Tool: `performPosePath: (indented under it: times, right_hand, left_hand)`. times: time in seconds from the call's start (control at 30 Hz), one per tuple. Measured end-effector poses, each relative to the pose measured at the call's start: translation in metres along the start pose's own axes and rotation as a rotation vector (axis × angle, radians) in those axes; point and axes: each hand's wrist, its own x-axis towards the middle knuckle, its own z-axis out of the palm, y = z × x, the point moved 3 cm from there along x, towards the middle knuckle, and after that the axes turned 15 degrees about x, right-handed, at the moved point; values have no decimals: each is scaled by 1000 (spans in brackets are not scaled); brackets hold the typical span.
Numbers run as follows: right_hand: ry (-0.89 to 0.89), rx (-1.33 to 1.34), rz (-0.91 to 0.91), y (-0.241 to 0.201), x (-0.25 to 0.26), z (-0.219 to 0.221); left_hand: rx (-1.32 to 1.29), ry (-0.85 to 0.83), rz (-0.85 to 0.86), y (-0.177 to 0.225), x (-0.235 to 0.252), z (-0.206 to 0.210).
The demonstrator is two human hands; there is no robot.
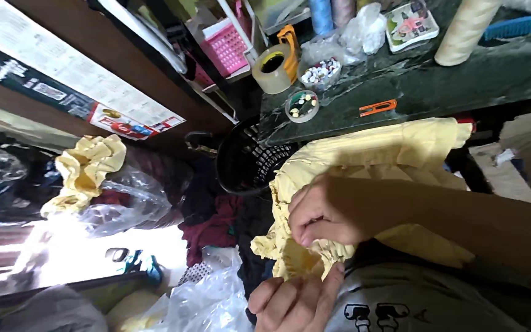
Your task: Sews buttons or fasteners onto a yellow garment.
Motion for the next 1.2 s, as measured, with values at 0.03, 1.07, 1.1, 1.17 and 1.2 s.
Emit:
performPosePath:
  times: [0.03, 1.07, 1.1, 1.17, 1.2]
  right_hand:
    - [-6, -19, -8, -10, -1, 1]
    - [382, 469, 303, 3, -39, 21]
    - [346, 486, 321, 2, -38, 22]
    - [308, 491, 367, -4, -34, 24]
    - [338, 478, 383, -7, -32, 24]
  left_hand:
    - [-16, -33, -24, -1, -1, 1]
    - [-84, -44, -50, -10, -13, 10]
    - [-90, -48, -46, -10, -14, 10]
    - [-98, -57, -56, -9, -13, 9]
    - [-99, -64, -67, -9, -13, 9]
